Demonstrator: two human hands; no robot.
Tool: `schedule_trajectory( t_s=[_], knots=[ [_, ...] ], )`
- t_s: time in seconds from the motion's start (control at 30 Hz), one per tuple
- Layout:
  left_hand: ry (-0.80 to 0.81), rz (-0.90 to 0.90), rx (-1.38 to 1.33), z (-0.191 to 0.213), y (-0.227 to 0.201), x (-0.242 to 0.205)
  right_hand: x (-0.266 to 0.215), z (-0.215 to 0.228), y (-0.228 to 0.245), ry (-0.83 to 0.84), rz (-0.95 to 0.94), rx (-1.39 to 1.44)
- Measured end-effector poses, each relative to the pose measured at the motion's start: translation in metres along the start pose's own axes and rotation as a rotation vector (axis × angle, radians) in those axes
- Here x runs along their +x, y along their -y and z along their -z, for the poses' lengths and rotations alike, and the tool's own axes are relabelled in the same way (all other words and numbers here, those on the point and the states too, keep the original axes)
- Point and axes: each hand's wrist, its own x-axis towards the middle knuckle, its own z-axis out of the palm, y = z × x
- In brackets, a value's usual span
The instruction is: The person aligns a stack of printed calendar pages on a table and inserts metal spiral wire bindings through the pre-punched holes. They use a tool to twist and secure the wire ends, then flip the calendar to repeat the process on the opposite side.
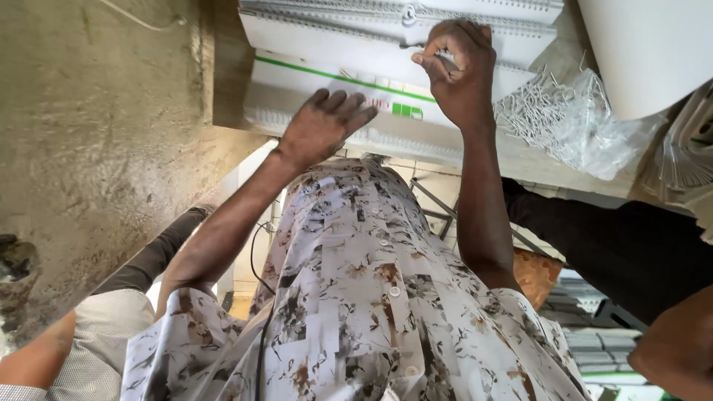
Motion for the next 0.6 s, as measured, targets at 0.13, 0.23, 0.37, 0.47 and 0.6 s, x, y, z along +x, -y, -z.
schedule_trajectory(
  t_s=[0.13, 0.23, 0.37, 0.47, 0.6],
  knots=[
    [-0.03, 0.154, -2.189, 0.015, -0.025, -0.004, -0.002, -0.002, -0.005, 0.001, -0.042, -0.01],
    [0.036, 0.073, -2.503, 0.009, -0.017, 0.004, -0.004, -0.004, -0.003, -0.002, -0.033, -0.007],
    [0.101, 0.063, -2.87, -0.02, -0.008, 0.023, -0.014, -0.01, -0.014, -0.016, -0.084, -0.06],
    [-0.006, 0.078, -2.859, -0.018, -0.008, 0.027, -0.006, -0.001, 0.0, -0.043, -0.049, -0.031],
    [0.273, 0.332, -3.104, -0.041, 0.004, 0.029, 0.018, 0.004, -0.004, -0.107, -0.017, -0.099]
  ],
)
